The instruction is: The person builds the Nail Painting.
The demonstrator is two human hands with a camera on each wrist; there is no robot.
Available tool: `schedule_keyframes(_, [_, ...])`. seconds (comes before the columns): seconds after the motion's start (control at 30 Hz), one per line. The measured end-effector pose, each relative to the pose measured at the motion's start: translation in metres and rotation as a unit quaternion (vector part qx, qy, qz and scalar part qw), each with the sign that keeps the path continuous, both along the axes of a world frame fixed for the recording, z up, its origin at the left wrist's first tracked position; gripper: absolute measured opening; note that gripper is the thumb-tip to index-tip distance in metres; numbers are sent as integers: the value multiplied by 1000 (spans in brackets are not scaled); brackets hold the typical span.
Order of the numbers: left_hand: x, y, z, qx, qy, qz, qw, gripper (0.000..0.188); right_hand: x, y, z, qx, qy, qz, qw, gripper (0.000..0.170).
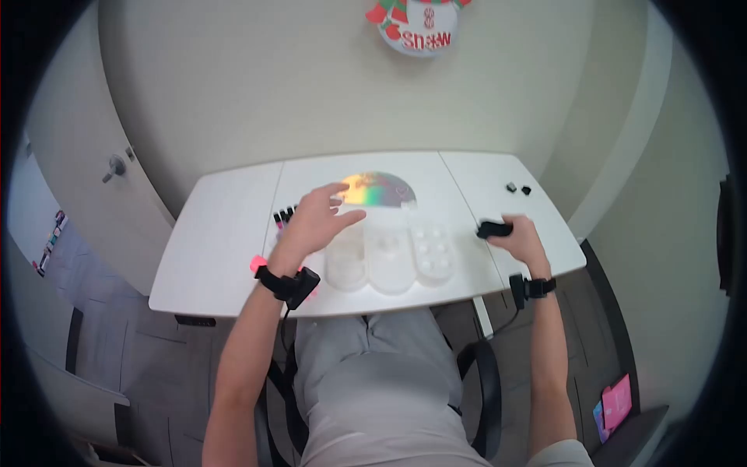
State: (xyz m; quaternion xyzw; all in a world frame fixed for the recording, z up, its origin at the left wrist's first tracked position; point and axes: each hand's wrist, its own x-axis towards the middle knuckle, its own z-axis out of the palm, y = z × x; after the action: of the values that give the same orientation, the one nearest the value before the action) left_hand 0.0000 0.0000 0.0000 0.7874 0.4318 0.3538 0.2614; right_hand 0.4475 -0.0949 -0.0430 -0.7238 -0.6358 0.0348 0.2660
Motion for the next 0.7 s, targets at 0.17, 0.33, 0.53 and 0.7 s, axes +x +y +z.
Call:
schedule_keyframes(0.17, [-11,55,-3,46,119,55,990,66,79,12,-66,-29,36,-121,992,78])
schedule_keyframes(0.33, [7,104,-28,-15,234,30,972,71,139,40,-98,-73,73,-135,985,81])
schedule_keyframes(0.53, [7,137,-45,-31,276,52,959,68,91,50,-61,-138,-10,-172,975,86])
schedule_keyframes(0.7, [19,179,-79,-59,306,50,949,72,35,116,-59,-45,-1,60,997,84])
